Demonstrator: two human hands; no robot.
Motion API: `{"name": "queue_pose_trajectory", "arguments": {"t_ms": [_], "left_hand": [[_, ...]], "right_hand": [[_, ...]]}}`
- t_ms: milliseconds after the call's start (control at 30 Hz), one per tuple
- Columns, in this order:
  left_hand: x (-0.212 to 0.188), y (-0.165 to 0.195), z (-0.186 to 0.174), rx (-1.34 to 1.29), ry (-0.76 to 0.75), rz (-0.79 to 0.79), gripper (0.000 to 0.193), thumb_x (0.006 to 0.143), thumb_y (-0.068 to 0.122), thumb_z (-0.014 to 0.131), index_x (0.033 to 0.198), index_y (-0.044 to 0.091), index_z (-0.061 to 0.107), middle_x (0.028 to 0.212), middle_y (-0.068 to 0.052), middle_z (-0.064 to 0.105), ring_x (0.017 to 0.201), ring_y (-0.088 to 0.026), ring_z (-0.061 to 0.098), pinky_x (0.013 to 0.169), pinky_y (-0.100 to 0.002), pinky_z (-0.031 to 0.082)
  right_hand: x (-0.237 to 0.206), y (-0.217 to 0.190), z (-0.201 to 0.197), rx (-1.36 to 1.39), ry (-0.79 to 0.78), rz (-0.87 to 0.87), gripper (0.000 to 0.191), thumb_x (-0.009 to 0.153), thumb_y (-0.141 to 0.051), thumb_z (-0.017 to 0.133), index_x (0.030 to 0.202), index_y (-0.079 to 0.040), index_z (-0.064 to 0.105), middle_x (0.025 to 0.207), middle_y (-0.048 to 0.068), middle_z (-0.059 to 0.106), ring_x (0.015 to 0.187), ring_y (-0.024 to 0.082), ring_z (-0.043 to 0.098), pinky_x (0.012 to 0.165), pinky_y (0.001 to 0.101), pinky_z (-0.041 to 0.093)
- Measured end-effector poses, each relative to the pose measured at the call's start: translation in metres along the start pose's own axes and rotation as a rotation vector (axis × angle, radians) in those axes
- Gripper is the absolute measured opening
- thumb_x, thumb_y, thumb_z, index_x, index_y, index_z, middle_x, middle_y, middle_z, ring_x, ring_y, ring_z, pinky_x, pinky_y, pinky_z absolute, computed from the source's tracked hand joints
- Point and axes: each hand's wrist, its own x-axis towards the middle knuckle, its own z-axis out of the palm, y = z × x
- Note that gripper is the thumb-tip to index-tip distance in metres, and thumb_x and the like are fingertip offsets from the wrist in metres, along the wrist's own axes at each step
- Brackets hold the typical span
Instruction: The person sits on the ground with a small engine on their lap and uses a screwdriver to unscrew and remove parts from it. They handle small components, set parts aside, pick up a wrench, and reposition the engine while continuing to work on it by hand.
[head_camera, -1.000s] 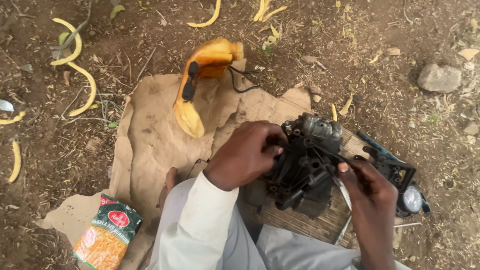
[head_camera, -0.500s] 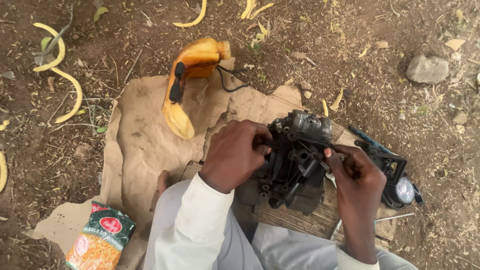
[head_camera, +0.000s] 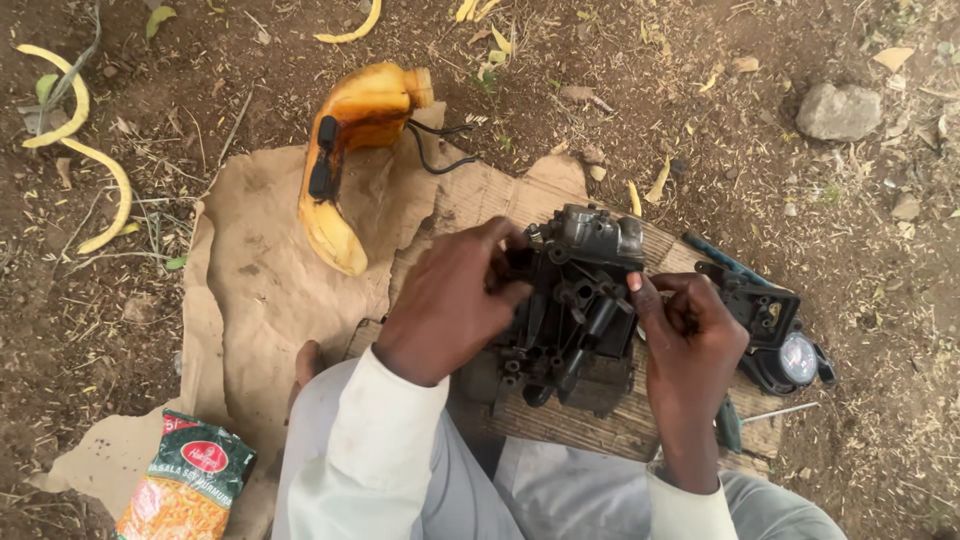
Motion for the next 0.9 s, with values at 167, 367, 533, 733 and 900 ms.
{"name": "queue_pose_trajectory", "arguments": {"t_ms": [167,367,533,733,900], "left_hand": [[0.005,0.026,-0.005,0.007,-0.186,-0.097,0.069,0.073,0.019,0.085,0.137,0.016,0.059,0.115,-0.015,0.062,0.109,-0.035,0.063,0.092,-0.047,0.048],[0.008,0.033,0.003,0.131,-0.141,-0.142,0.063,0.073,0.014,0.082,0.132,0.015,0.062,0.115,-0.011,0.063,0.108,-0.033,0.065,0.092,-0.046,0.051],[0.005,0.031,0.009,0.164,0.066,0.052,0.058,0.067,0.012,0.084,0.123,0.008,0.070,0.112,-0.014,0.066,0.106,-0.035,0.064,0.087,-0.048,0.052],[0.005,0.025,0.014,0.193,0.047,-0.026,0.053,0.068,0.009,0.081,0.120,0.012,0.071,0.106,-0.008,0.070,0.103,-0.030,0.068,0.085,-0.045,0.055],[0.007,0.025,0.013,0.195,0.069,0.009,0.054,0.065,0.006,0.079,0.118,0.012,0.068,0.110,-0.008,0.070,0.104,-0.030,0.067,0.085,-0.045,0.055]], "right_hand": [[0.000,0.007,0.004,-0.023,0.001,-0.021,0.017,0.097,-0.012,0.080,0.095,0.001,0.070,0.061,-0.006,0.040,0.057,0.003,0.031,0.053,0.0245,0.022],[0.003,0.007,0.005,-0.010,-0.006,-0.015,0.019,0.099,-0.014,0.079,0.094,0.001,0.069,0.061,-0.005,0.039,0.057,0.003,0.029,0.052,0.0246,0.020],[0.002,0.010,-0.005,0.100,-0.121,0.087,0.016,0.102,-0.017,0.072,0.097,-0.001,0.068,0.063,-0.007,0.049,0.055,0.001,0.036,0.050,0.0229,0.023],[-0.009,0.019,-0.018,0.008,-0.266,0.116,0.021,0.096,-0.018,0.073,0.111,-0.005,0.065,0.063,-0.006,0.048,0.053,0.005,0.036,0.048,0.0244,0.025],[-0.039,0.010,-0.016,-0.087,-0.254,0.103,0.044,0.085,-0.019,0.081,0.125,-0.008,0.064,0.064,-0.003,0.048,0.052,0.008,0.038,0.047,0.0261,0.028]]}}
